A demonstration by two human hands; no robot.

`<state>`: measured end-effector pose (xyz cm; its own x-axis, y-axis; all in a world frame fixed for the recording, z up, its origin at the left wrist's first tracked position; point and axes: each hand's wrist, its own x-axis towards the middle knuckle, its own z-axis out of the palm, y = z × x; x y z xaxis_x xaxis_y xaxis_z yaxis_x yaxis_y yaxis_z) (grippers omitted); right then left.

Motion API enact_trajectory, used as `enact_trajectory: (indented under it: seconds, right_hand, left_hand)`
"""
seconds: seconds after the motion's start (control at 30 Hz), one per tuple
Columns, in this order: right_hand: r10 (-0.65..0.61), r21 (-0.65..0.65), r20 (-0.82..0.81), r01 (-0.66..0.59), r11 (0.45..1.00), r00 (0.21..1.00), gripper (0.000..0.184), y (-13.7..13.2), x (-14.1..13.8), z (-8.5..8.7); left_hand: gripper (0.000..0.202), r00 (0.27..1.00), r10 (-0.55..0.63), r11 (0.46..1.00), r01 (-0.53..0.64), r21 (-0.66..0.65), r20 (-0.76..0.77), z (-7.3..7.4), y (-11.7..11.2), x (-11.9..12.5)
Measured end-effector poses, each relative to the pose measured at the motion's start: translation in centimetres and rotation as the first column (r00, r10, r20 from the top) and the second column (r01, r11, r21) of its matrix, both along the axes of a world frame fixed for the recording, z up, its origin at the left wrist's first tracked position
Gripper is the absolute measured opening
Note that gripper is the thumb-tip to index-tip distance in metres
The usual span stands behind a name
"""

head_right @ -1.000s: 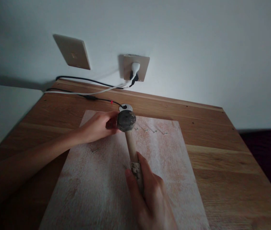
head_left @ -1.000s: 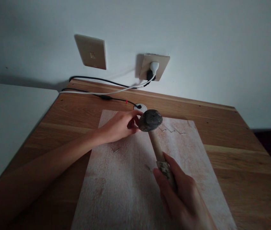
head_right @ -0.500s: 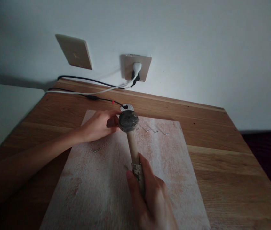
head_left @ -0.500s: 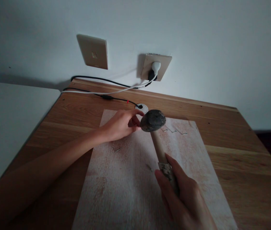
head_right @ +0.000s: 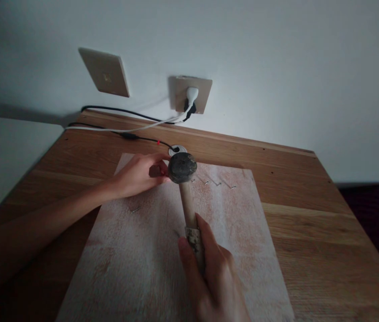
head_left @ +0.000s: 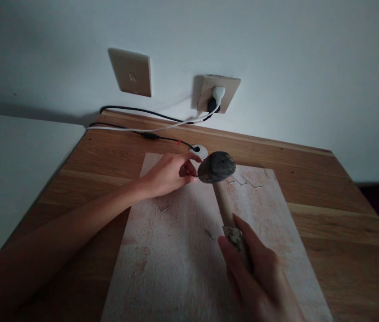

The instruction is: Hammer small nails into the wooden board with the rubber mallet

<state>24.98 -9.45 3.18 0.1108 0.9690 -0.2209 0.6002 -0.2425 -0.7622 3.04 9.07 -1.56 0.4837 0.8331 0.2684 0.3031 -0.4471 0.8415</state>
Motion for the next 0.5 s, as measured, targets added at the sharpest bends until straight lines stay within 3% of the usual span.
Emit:
enact_trajectory:
  seconds: [0.27,0.5]
  right_hand:
    - [-0.008,-0.084,-0.056,0.004,0.996,0.998,0.066,-0.1,-0.7,-0.2]
    - [-0.043,-0.08,-0.012,0.041,0.996,0.999,0.071,0.0,-0.7,0.0]
  left_hand:
    - [0.046,1.0,-0.011,1.0,0.012,-0.016,0.014,0.5,-0.1,0.1]
    - [0.041,0.999,-0.027,1.0,0.027,0.001,-0.032,-0.2,0.1,-0.2]
